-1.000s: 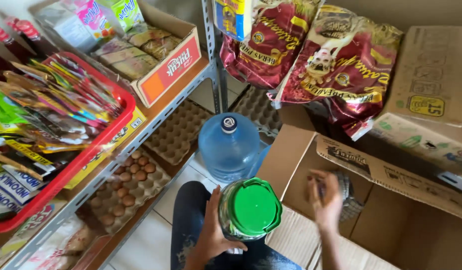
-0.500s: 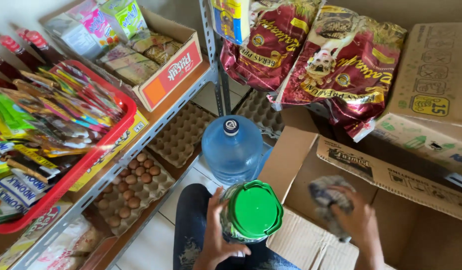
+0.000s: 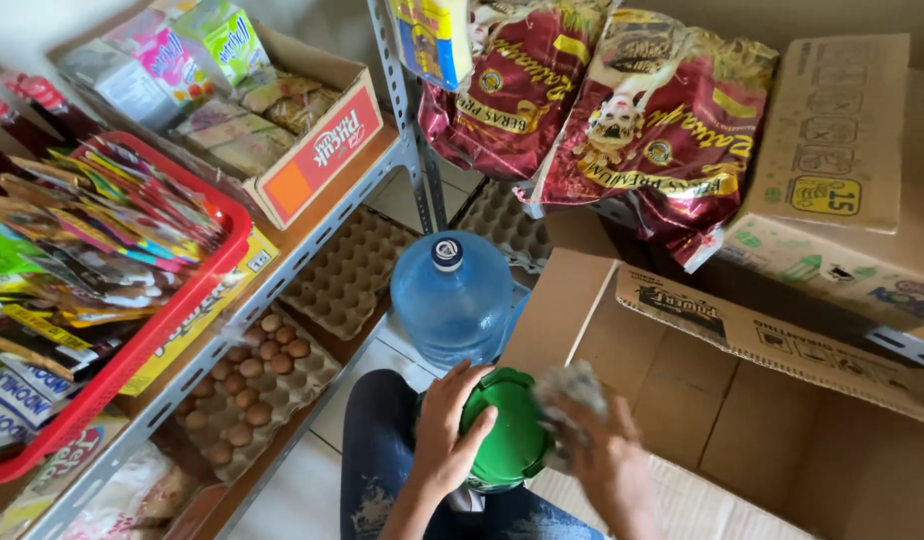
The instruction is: Organizing, cleaning, and moving merchandise within a grocery store.
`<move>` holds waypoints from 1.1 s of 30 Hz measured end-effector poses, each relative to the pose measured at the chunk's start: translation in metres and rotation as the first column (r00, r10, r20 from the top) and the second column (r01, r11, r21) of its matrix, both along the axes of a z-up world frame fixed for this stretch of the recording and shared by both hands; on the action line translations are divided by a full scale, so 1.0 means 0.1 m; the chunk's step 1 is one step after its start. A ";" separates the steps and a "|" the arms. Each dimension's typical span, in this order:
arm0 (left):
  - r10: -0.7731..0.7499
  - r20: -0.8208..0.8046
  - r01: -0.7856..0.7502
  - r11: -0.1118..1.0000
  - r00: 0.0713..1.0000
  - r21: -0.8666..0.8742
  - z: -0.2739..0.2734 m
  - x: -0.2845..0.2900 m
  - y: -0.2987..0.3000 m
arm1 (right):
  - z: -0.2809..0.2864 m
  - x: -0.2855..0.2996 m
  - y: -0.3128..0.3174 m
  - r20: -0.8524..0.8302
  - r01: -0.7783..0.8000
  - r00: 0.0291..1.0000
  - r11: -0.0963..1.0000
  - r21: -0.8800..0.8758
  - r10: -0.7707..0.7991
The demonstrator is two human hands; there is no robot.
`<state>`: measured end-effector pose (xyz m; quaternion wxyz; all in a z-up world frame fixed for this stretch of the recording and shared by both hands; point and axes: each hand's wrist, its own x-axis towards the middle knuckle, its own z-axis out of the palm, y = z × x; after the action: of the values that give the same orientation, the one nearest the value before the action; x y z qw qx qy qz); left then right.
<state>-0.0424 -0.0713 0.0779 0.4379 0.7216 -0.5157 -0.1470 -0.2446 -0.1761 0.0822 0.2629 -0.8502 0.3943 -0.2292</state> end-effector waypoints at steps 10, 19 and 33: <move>0.114 -0.042 -0.117 0.990 0.993 -0.081 0.03 -0.08 -0.11 | 0.62 0.22 0.20 0.123 0.310 0.948 0.938 -0.154 -0.293; -0.007 -0.304 -0.022 0.996 0.953 -0.092 0.32 -0.02 -0.18 | 0.31 -0.01 0.04 0.269 -0.084 0.963 0.922 0.378 -0.022; -0.216 -0.627 -0.051 0.924 0.749 -0.379 -0.28 -0.02 0.15 | -0.07 0.20 0.22 0.434 -0.114 0.901 0.950 0.290 -0.024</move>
<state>-0.0442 -0.0566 0.0502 0.7126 0.5027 -0.3786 -0.3100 -0.2248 -0.1543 0.0756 0.4784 -0.7356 0.3370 -0.3414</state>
